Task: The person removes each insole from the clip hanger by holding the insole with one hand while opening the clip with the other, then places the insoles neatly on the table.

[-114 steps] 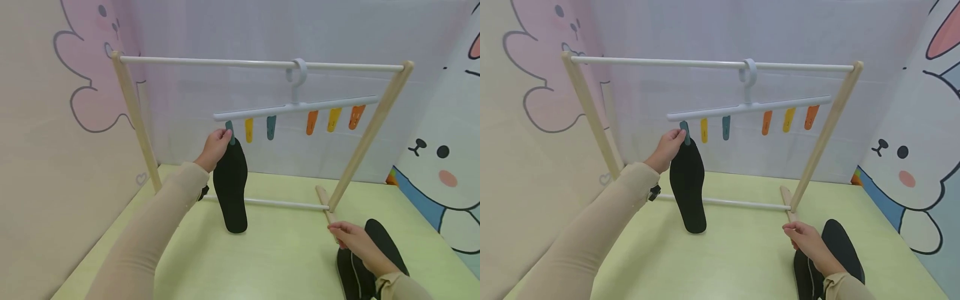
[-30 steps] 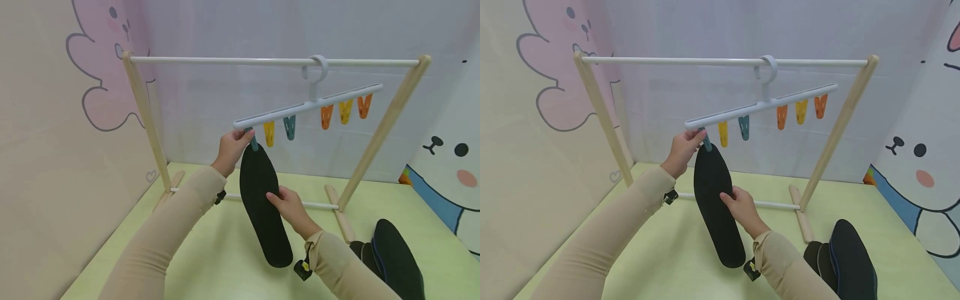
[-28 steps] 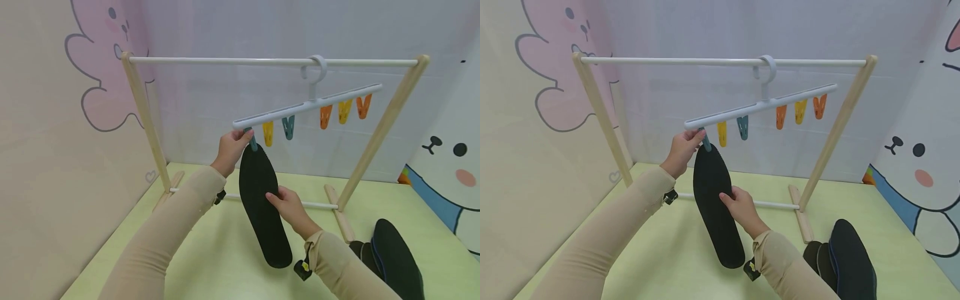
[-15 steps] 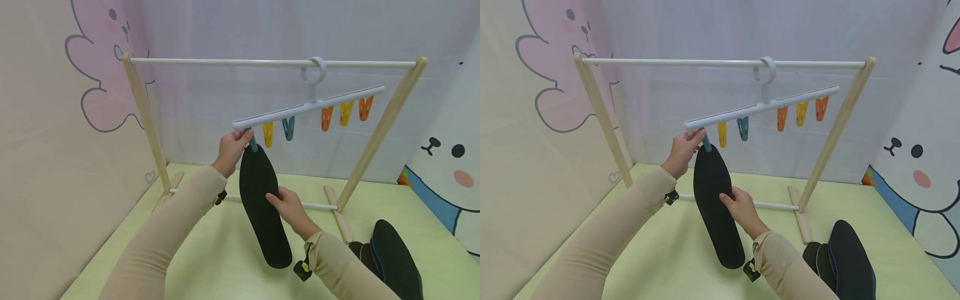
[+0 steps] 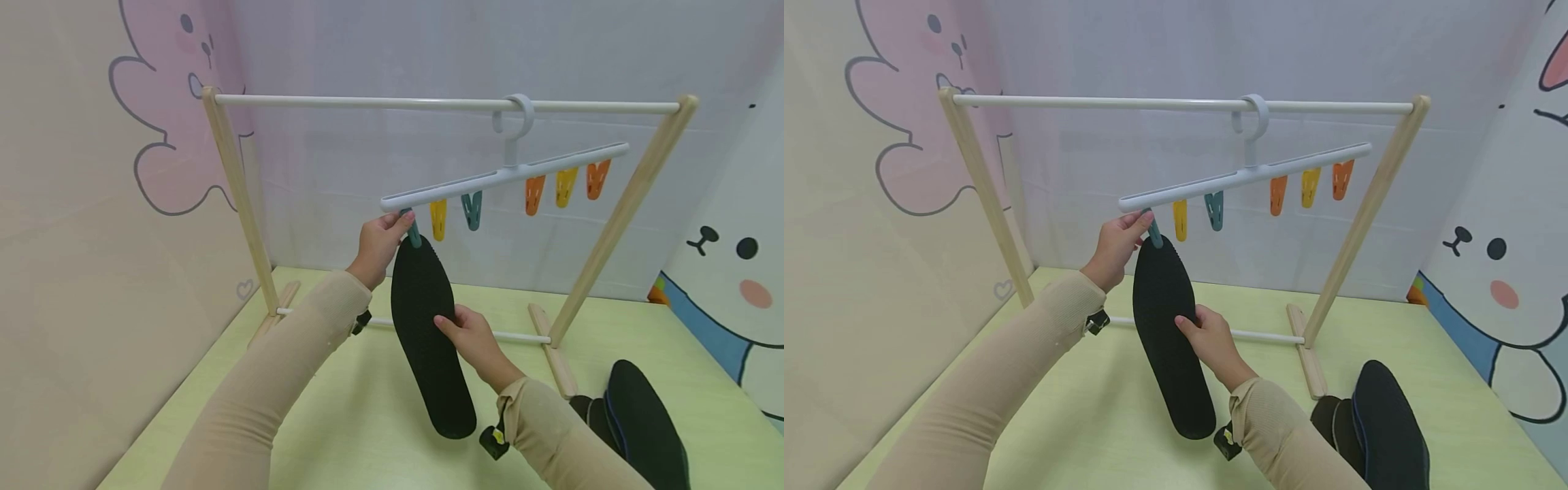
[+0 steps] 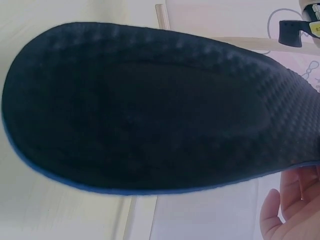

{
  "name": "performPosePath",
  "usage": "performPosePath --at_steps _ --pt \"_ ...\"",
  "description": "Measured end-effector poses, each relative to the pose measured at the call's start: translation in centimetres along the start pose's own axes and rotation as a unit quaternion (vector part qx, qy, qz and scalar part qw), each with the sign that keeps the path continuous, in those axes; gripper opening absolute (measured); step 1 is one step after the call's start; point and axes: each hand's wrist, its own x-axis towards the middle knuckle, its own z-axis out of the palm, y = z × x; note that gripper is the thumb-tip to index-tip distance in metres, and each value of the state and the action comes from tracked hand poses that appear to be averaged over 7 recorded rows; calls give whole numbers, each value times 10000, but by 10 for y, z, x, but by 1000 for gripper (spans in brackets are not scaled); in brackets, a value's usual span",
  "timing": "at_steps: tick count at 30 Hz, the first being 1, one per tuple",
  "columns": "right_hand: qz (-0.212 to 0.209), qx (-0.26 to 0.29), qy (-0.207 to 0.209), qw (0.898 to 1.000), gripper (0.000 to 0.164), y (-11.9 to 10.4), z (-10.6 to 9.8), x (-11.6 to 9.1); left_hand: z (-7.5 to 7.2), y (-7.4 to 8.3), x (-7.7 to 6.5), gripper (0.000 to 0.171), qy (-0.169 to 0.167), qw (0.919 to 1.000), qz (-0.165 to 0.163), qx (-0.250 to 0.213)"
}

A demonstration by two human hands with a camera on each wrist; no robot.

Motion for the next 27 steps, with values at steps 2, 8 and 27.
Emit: performPosePath --at_steps 2,8,27 --pt "4 -3 -2 10000 19 0 0 0 0 0 0 41 -8 10000 22 5" --pt "7 -11 38 10000 19 -1 1 -2 0 -1 0 43 -24 10000 52 58" --pt "-31 93 -26 9999 17 3 4 -3 -2 -1 -3 45 -80 9999 -67 76"
